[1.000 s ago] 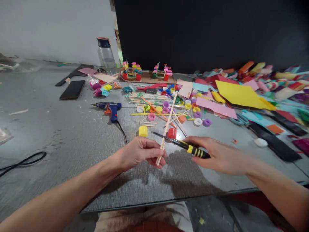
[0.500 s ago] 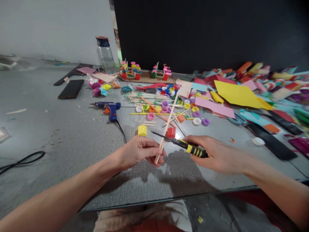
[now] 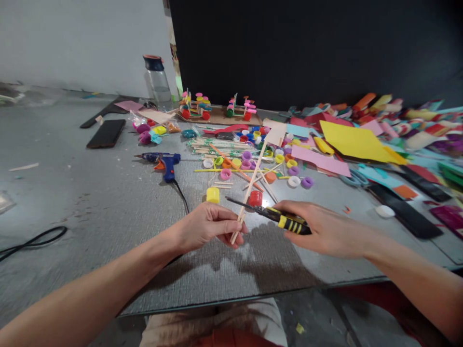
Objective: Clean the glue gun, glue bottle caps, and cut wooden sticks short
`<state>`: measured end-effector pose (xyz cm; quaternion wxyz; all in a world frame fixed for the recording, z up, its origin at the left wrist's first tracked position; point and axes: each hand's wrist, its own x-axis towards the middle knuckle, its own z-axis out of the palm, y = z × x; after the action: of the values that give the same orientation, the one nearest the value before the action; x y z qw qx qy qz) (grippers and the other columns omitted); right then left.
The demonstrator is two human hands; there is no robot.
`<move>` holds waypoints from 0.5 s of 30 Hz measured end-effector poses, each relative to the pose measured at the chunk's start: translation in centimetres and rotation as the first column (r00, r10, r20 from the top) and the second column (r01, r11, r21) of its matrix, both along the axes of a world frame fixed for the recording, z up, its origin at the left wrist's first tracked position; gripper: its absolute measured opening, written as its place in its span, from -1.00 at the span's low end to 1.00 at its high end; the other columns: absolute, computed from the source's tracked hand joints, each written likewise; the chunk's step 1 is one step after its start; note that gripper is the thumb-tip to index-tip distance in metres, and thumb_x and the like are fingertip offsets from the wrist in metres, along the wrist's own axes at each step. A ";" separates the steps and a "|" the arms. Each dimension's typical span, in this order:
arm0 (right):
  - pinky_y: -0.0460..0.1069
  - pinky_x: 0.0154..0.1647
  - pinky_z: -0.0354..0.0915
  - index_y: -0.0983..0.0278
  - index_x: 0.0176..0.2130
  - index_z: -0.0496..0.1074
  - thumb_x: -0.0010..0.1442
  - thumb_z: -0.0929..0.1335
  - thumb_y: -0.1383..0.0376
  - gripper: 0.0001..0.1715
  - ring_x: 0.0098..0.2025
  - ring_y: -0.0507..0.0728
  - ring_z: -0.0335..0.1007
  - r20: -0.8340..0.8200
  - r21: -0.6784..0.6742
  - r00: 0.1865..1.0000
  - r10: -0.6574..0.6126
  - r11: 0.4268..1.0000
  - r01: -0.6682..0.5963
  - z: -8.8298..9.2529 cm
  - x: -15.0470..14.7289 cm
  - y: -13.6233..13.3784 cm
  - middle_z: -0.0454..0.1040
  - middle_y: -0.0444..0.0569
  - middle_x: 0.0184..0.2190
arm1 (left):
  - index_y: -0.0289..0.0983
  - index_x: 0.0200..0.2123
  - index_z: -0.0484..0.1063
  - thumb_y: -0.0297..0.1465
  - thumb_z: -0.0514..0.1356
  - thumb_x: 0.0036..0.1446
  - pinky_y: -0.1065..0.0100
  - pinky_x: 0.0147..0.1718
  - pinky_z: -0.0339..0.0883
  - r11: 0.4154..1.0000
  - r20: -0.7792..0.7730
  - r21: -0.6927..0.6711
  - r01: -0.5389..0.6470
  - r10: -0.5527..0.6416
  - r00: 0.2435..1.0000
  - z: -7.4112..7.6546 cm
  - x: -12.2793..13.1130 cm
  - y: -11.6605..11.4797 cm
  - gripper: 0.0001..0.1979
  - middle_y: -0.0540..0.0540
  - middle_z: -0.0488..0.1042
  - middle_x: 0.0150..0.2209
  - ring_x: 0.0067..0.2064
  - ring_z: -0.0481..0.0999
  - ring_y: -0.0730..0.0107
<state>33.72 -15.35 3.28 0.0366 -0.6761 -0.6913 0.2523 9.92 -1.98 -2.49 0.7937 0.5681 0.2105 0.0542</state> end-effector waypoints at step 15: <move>0.13 -0.06 0.37 0.27 0.01 0.38 0.16 0.29 0.31 -0.61 -0.06 0.28 0.49 0.028 0.071 0.999 0.015 0.997 -0.017 -1.0 -0.6 -0.3 0.54 0.09 -0.08 | -0.34 -0.35 0.63 -0.31 0.36 0.11 0.44 -0.39 0.42 0.999 0.012 0.045 0.005 -0.005 1.000 -0.1 -0.1 -0.2 -0.82 -0.05 0.62 -0.48 -0.46 0.55 0.48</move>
<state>33.12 -15.67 2.28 0.0492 -0.6723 -0.7056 0.2184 9.83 -2.13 -2.55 0.7821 0.5860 0.2031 0.0604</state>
